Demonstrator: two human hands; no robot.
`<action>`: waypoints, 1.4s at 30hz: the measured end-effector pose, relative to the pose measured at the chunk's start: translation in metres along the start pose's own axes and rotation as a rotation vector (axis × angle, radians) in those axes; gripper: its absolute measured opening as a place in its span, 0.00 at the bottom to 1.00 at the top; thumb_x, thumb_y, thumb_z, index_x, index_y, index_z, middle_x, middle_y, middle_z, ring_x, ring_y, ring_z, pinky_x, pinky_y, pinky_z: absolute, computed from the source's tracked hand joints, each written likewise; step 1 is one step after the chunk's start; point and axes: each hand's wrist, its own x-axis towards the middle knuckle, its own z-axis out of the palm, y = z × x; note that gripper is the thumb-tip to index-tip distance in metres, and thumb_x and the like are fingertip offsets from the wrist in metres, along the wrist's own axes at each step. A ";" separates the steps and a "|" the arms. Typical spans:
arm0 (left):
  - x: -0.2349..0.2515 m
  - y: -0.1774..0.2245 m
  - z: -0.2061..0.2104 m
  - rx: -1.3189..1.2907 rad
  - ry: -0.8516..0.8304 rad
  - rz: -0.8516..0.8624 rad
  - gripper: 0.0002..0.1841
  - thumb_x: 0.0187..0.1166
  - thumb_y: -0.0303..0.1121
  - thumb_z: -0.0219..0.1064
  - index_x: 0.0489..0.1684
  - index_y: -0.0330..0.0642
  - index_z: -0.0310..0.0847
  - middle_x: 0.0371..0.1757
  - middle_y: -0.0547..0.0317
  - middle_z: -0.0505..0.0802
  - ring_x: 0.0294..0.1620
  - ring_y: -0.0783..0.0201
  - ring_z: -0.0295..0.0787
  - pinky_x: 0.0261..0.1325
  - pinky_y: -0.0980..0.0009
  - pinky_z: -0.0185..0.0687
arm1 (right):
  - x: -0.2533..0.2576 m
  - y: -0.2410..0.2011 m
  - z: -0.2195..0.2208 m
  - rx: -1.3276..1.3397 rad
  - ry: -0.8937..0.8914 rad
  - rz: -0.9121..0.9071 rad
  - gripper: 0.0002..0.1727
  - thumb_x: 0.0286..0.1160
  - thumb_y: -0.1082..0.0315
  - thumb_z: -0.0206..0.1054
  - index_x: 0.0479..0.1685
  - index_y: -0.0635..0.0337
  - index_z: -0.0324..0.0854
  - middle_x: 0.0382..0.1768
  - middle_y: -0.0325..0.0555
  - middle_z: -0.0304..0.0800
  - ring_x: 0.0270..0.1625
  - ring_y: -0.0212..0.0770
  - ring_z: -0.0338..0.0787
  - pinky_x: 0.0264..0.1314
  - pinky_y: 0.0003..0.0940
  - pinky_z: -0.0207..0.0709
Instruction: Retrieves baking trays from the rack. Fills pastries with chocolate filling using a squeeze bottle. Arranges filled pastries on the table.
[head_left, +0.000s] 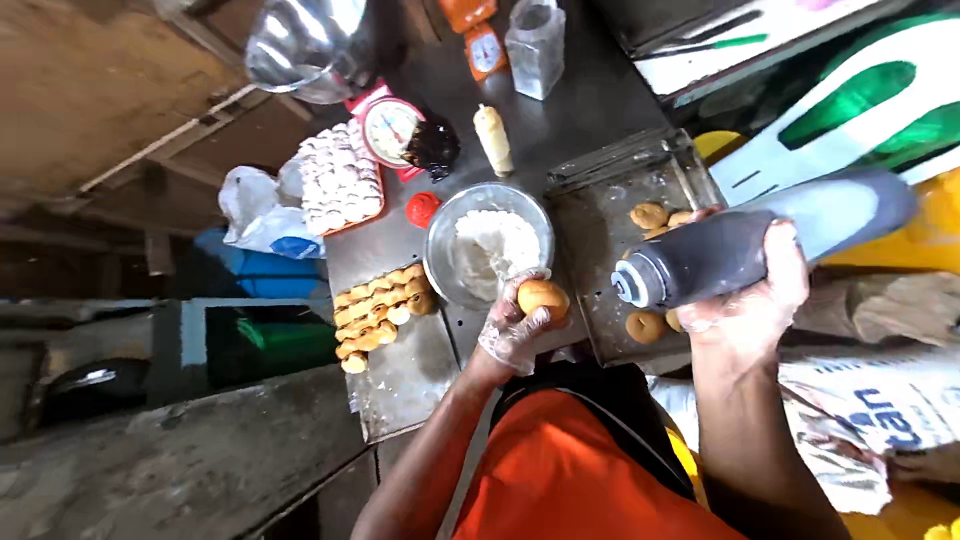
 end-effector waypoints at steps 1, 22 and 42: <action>-0.012 0.006 -0.002 0.007 0.011 0.046 0.32 0.79 0.28 0.67 0.84 0.37 0.60 0.66 0.32 0.84 0.60 0.39 0.88 0.62 0.43 0.89 | -0.004 0.010 0.013 -0.001 -0.022 0.024 0.21 0.82 0.49 0.58 0.62 0.53 0.79 0.61 0.51 0.87 0.65 0.48 0.87 0.67 0.50 0.84; -0.112 0.036 -0.062 0.122 0.329 0.444 0.24 0.80 0.24 0.65 0.74 0.29 0.67 0.59 0.43 0.88 0.51 0.53 0.92 0.56 0.55 0.92 | -0.076 0.116 0.131 -0.194 -0.511 0.075 0.16 0.70 0.62 0.75 0.56 0.52 0.88 0.54 0.47 0.94 0.59 0.45 0.92 0.64 0.46 0.86; -0.139 0.051 -0.069 0.557 0.275 0.343 0.23 0.84 0.26 0.64 0.75 0.26 0.66 0.62 0.45 0.86 0.54 0.59 0.91 0.59 0.62 0.92 | -0.090 0.134 0.133 -0.343 -0.570 0.096 0.19 0.67 0.64 0.79 0.56 0.58 0.85 0.51 0.50 0.94 0.56 0.48 0.93 0.63 0.51 0.87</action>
